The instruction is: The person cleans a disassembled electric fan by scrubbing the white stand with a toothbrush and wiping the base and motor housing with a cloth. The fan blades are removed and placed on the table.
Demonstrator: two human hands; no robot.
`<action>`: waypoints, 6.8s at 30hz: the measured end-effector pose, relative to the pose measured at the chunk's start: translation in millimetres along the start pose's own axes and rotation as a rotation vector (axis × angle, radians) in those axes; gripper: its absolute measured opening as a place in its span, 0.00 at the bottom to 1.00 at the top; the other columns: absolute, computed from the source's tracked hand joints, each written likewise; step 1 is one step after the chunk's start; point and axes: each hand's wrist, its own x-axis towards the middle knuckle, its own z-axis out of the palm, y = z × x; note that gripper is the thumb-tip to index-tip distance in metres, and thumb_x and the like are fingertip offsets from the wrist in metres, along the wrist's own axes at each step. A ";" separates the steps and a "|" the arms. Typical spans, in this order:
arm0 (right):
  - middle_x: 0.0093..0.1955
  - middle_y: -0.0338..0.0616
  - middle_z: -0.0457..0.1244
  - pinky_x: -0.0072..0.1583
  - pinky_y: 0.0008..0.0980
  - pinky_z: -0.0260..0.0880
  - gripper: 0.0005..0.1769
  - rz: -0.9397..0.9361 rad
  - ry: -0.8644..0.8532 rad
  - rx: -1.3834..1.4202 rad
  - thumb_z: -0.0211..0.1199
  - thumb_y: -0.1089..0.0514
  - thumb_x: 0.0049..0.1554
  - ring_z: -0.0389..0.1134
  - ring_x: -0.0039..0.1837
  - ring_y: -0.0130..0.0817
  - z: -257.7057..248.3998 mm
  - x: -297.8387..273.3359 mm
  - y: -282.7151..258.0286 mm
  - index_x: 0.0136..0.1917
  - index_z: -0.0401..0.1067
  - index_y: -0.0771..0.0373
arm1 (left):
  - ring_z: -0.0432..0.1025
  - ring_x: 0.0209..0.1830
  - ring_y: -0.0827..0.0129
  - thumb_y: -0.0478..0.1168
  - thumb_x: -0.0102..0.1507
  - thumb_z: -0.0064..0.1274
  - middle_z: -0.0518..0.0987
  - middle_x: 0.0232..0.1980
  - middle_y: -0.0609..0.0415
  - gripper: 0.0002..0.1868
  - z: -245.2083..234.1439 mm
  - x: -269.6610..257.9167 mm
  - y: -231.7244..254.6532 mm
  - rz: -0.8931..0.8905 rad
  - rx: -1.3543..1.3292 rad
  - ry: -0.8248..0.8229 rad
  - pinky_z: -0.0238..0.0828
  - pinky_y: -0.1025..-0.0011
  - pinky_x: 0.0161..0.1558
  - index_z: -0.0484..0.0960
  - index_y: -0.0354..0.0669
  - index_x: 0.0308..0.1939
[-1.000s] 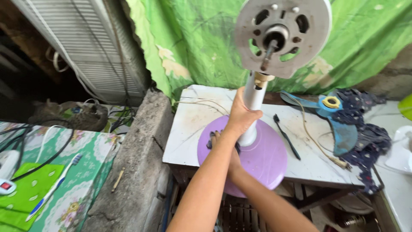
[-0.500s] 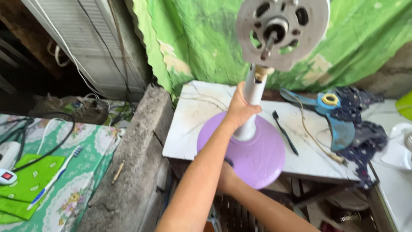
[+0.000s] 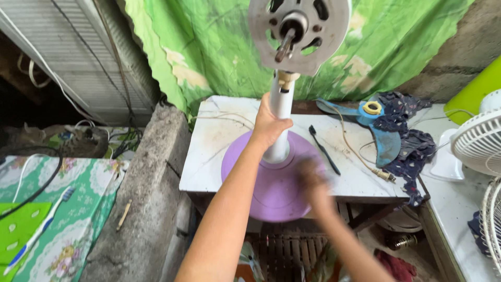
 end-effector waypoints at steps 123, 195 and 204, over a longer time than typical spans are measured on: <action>0.49 0.70 0.64 0.53 0.44 0.62 0.22 -0.414 -0.170 0.232 0.50 0.51 0.71 0.60 0.50 0.45 100.9 65.0 -45.0 0.66 0.68 0.72 | 0.68 0.57 0.67 0.25 0.52 0.60 0.70 0.61 0.51 0.44 0.2 46.1 37.2 0.114 -0.147 -0.116 0.76 0.67 0.52 0.61 0.45 0.70; 0.67 0.41 0.67 0.69 0.43 0.58 0.17 -1.021 0.209 -0.620 0.59 0.58 0.58 0.62 0.73 0.42 56.7 30.5 0.3 0.60 0.79 0.60 | 0.71 0.68 0.56 0.41 0.68 0.35 0.78 0.69 0.54 0.26 -56.8 -18.1 -83.2 -0.240 0.848 -0.209 0.68 0.58 0.70 0.78 0.60 0.68; 0.69 0.40 0.67 0.71 0.42 0.58 0.18 -0.964 0.173 -0.639 0.58 0.60 0.58 0.61 0.75 0.39 51.8 26.5 5.6 0.61 0.78 0.59 | 0.68 0.68 0.51 0.33 0.64 0.42 0.74 0.67 0.42 0.22 -99.0 -129.9 -69.5 0.070 0.980 0.021 0.57 0.43 0.66 0.73 0.37 0.63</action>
